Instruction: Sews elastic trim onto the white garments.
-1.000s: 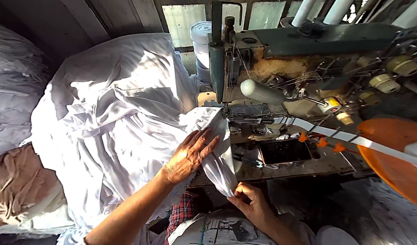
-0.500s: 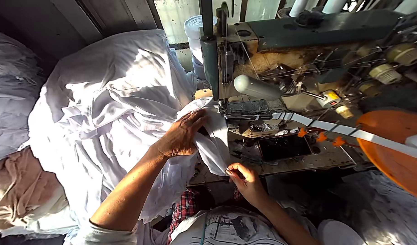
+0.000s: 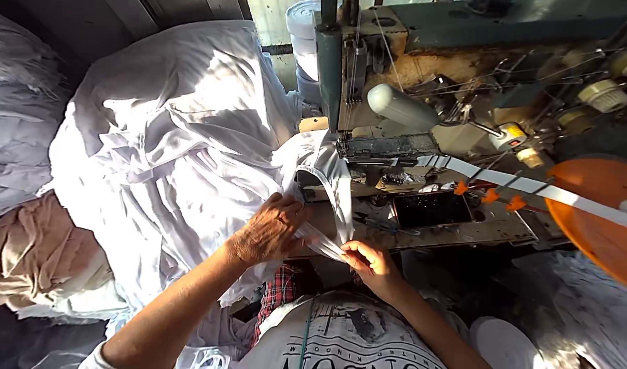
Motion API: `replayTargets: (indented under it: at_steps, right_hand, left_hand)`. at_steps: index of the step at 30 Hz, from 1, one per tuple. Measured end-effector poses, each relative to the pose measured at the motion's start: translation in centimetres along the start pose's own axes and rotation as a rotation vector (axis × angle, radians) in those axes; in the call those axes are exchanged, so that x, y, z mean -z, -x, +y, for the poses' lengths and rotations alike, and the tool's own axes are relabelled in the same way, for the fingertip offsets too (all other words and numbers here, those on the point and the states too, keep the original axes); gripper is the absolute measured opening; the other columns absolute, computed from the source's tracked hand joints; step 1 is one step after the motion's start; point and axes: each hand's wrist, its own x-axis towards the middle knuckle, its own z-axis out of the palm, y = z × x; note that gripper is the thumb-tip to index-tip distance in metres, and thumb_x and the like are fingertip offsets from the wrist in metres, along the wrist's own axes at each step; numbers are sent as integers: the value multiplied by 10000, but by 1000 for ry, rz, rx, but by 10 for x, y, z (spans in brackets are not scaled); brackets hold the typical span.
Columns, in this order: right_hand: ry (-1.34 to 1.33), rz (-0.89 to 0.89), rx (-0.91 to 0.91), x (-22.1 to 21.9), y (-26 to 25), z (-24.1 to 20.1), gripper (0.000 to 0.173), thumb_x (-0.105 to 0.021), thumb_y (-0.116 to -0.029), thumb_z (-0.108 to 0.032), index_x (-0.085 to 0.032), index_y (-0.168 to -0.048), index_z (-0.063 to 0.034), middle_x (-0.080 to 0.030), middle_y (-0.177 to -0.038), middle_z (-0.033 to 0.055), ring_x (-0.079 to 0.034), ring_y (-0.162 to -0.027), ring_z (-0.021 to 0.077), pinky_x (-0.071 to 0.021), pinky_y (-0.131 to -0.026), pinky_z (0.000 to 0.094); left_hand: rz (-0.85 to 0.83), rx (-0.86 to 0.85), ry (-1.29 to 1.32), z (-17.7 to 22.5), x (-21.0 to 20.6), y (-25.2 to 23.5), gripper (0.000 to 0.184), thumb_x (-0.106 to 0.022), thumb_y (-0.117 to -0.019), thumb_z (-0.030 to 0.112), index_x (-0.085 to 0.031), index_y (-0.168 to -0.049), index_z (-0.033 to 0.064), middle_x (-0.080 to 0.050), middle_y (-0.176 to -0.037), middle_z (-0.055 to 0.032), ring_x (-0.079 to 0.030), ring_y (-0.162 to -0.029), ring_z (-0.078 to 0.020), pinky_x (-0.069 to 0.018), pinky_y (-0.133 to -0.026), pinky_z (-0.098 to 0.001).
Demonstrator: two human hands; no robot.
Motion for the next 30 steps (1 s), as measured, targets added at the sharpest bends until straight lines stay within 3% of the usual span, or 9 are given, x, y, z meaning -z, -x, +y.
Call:
replayTargets:
  at_steps: [3, 6, 9, 11, 14, 15, 18, 22, 30]
  right_hand:
    - [28, -37, 22, 3, 3, -2, 245, -683, -974, -186, -715, -1070, 37, -701, -896, 94, -635, -758, 46, -538, -709, 164]
    - [118, -43, 43, 5, 5, 1, 213, -690, -957, -188, -732, -983, 19, -711, -895, 113, -664, -812, 102, -548, -765, 208]
    - [106, -41, 79, 3, 5, 4, 224, -660, -989, -194, -711, -893, 1, -693, -925, 108, -661, -851, 99, -555, -769, 205]
    - [106, -35, 95, 0, 4, 3, 230, -652, -988, -204, -714, -898, -2, -703, -942, 107, -677, -885, 98, -568, -786, 213]
    - [148, 6, 151, -2, 4, 2, 281, -618, -996, -232, -694, -856, 0, -685, -870, 114, -666, -875, 119, -548, -807, 220]
    - [161, 24, 163, -2, 5, 2, 294, -613, -1001, -239, -689, -845, -1, -681, -859, 113, -665, -861, 120, -549, -797, 216]
    - [180, 56, 179, 4, 11, 3, 280, -631, -984, -239, -685, -835, -9, -684, -861, 109, -668, -875, 118, -543, -804, 194]
    - [175, 71, 151, 8, 17, 8, 232, -667, -958, -214, -697, -839, -18, -706, -902, 102, -681, -932, 118, -545, -845, 192]
    - [220, 68, 160, 7, -14, 17, 267, -642, -996, -228, -687, -851, -9, -692, -882, 116, -683, -872, 156, -564, -790, 246]
  left_hand:
    - [12, -43, 12, 0, 7, 0, 298, -510, -981, 227, -672, -804, 50, -636, -786, -113, -657, -842, -331, -497, -851, -552]
    - [-29, -157, 264, 13, 31, 0, 270, -499, -964, 239, -700, -878, 82, -683, -922, -76, -672, -984, -273, -435, -1045, -582]
    - [95, -258, 476, 28, 43, -10, 303, -509, -965, 320, -635, -811, 92, -634, -777, -50, -641, -839, -194, -440, -1031, -433]
    - [225, -197, 420, 37, 35, -23, 412, -518, -989, 452, -669, -899, 79, -669, -874, -80, -640, -887, -208, -469, -928, -402]
    - [244, 17, 141, 40, 12, -46, 547, -423, -1052, 493, -673, -1306, 78, -620, -1396, -165, -583, -1302, -325, -450, -1065, -519]
    - [228, 93, 81, 39, 3, -53, 540, -433, -1055, 470, -650, -1360, 81, -574, -1459, -185, -533, -1367, -362, -425, -1087, -565]
    - [311, 194, 18, 32, -14, -60, 470, -453, -1058, 415, -692, -1309, 97, -605, -1423, -189, -538, -1368, -371, -426, -1092, -574]
    - [382, 187, 107, 19, -15, -62, 474, -488, -1052, 351, -656, -1308, -11, -640, -1381, -182, -578, -1342, -325, -442, -1130, -484]
    - [223, 226, 267, -25, 6, -89, 432, -546, -995, 287, -654, -1280, -18, -602, -1407, -182, -573, -1331, -306, -472, -1086, -501]
